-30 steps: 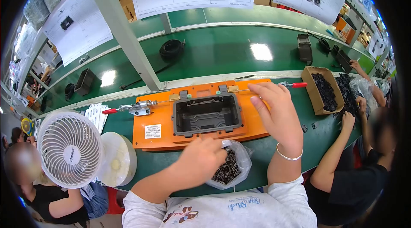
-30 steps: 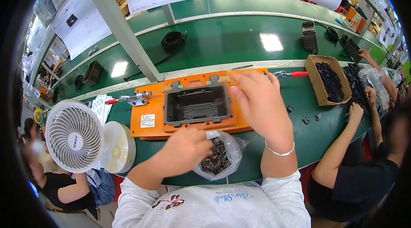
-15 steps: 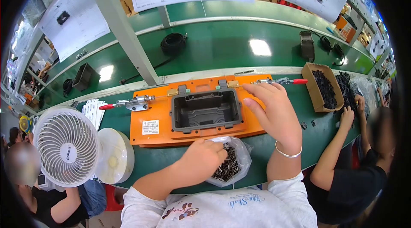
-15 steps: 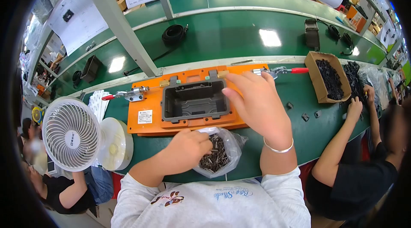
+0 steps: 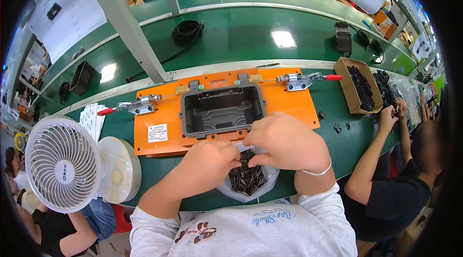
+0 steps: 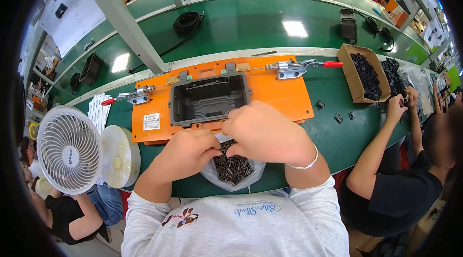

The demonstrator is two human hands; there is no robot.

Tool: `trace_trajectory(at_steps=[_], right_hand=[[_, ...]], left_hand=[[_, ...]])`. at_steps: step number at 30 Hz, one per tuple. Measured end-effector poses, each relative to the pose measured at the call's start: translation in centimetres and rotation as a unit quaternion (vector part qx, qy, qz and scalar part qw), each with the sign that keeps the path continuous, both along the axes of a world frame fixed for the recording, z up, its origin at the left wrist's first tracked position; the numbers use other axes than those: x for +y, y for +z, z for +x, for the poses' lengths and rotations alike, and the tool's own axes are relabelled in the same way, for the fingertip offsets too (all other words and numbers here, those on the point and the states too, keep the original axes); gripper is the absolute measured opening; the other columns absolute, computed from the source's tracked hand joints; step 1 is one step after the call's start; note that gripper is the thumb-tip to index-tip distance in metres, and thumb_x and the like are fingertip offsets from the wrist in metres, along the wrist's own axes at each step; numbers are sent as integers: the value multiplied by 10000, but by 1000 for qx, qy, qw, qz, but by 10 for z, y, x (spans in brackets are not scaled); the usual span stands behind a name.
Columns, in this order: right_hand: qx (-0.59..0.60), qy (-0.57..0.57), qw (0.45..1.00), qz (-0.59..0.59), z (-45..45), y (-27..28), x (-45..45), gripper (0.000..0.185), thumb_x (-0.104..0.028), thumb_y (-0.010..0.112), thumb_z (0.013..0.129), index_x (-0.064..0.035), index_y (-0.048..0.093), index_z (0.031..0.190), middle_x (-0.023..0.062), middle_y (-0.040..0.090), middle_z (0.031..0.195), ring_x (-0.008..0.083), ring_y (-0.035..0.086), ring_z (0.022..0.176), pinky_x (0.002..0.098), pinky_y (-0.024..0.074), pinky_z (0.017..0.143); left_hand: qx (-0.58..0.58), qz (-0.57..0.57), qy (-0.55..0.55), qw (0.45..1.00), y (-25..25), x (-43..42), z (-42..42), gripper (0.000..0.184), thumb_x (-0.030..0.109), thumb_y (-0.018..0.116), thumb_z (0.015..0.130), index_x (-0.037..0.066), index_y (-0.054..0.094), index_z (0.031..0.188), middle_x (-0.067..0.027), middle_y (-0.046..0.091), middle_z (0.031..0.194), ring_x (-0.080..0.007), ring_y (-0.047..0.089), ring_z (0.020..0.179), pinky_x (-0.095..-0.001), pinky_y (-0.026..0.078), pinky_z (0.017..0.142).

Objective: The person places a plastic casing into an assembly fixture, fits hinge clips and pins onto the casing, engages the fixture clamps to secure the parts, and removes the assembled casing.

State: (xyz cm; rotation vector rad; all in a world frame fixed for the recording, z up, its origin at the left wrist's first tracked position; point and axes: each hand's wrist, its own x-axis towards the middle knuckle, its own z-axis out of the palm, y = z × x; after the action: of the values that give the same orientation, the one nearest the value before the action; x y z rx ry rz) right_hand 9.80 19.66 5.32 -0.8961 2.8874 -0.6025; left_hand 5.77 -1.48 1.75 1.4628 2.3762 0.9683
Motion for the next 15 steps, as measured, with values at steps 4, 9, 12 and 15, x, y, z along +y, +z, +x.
trace_trajectory(at_steps=[4, 9, 12, 15], right_hand=[[-5, 20, 1000, -17, -6, -10, -8, 214, -227, 756, 679, -75, 666, 800, 64, 601, 713, 281, 604, 718, 385, 467, 644], [45, 4, 987, -154, -12, -12, -7, 114, -121, 736, 680, -61, 656, 734, 84, 604, 675, 278, 612, 646, 372, 472, 565], [191, -98, 957, -196, -29, -25, 5, 106, -77, 728, 685, -42, 668, 765, 102, 599, 684, 282, 603, 652, 377, 471, 576], [296, -249, 918, -90, -54, -32, 19, 94, -64, 722, 701, -34, 685, 783, 103, 598, 690, 285, 594, 652, 385, 468, 590]], left_hand=[[-36, 56, 8, 998, 4, -2, -3, 110, 85, 690, 772, 38, 602, 818, -107, 609, 773, -303, 611, 700, -376, 499, 621], [-74, 187, 46, 979, 6, 1, -4, 95, -38, 687, 770, 7, 620, 820, -94, 604, 752, -206, 599, 650, -274, 473, 580], [-70, 233, 104, 964, -1, 3, -11, 93, -37, 676, 775, 2, 610, 828, -106, 588, 751, -243, 589, 659, -313, 467, 578], [-62, 238, 146, 958, -9, -1, -28, 86, -43, 673, 782, -4, 603, 813, -84, 564, 753, -183, 566, 641, -270, 452, 563]])
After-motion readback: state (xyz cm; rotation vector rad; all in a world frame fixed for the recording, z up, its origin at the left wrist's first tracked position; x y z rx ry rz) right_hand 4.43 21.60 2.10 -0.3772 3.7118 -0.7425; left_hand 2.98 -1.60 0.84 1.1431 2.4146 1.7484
